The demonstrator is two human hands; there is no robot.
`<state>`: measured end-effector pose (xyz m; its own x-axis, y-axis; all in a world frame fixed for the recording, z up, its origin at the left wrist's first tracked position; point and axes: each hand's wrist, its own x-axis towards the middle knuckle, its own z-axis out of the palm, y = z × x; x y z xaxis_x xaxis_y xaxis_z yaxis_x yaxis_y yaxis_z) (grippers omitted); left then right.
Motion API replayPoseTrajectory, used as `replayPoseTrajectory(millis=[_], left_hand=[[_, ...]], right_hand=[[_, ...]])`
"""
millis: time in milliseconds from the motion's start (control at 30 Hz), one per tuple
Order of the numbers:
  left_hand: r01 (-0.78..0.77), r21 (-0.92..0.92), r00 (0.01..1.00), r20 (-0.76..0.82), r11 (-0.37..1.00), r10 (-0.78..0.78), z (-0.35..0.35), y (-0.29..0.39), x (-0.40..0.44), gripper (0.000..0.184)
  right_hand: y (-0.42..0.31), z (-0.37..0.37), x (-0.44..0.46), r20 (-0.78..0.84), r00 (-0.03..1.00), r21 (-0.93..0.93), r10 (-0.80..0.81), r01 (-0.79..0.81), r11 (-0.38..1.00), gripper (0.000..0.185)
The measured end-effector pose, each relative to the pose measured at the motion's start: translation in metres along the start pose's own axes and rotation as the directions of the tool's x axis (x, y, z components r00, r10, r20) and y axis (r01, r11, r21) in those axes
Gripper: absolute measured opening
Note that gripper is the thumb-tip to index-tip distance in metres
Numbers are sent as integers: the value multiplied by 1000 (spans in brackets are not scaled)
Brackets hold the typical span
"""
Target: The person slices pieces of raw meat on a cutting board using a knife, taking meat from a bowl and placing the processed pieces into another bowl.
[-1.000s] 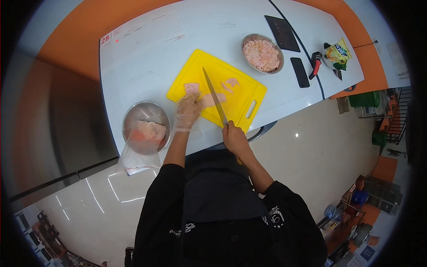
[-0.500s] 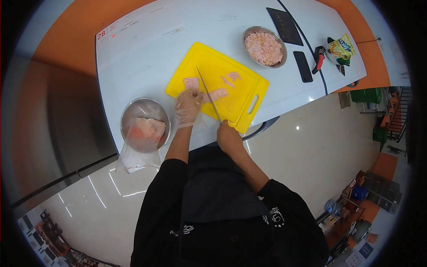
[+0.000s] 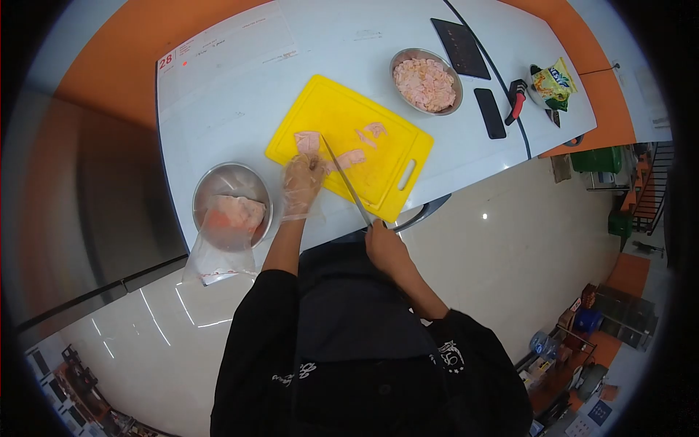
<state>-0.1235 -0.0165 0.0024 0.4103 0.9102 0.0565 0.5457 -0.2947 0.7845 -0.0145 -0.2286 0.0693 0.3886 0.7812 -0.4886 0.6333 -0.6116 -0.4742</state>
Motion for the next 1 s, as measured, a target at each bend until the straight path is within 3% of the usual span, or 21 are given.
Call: replayPoseTrajectory(millis=[167, 267, 367, 467, 567, 667, 767, 867, 1000], left_hand=[[-267, 174, 940, -169, 948, 296, 4, 20, -20, 24], [-167, 314, 968, -130, 935, 216, 11, 31, -26, 20], [-135, 431, 990, 25, 892, 138, 18, 30, -26, 22], [-50, 437, 998, 0, 898, 56, 27, 42, -22, 26], [-136, 310, 927, -294, 941, 231, 41, 66, -16, 26], [25, 385, 978, -202, 923, 58, 47, 86, -7, 27], [2, 439, 976, -197, 899, 94, 55, 70, -7, 29], [145, 476, 985, -156, 868, -79, 50, 70, -3, 26], [191, 281, 975, -168, 941, -148, 41, 57, -3, 19]], right_hand=[[-2, 0, 59, -71, 990, 30, -120, 122, 992, 29], [10, -16, 69, -85, 984, 62, -155, 160, 985, 30], [40, -41, 69, -53, 981, 99, -189, 193, 976, 30], [61, -68, 67, -3, 981, 124, -193, 192, 973, 29], [74, -79, 74, 31, 980, 123, -198, 193, 973, 29], [84, -80, 85, 73, 970, 105, -233, 225, 969, 29], [84, -85, 92, 127, 960, 98, -250, 239, 966, 30], [82, -95, 95, 158, 956, 68, -248, 240, 968, 31], [76, -95, 101, 152, 941, 99, -301, 288, 952, 31]])
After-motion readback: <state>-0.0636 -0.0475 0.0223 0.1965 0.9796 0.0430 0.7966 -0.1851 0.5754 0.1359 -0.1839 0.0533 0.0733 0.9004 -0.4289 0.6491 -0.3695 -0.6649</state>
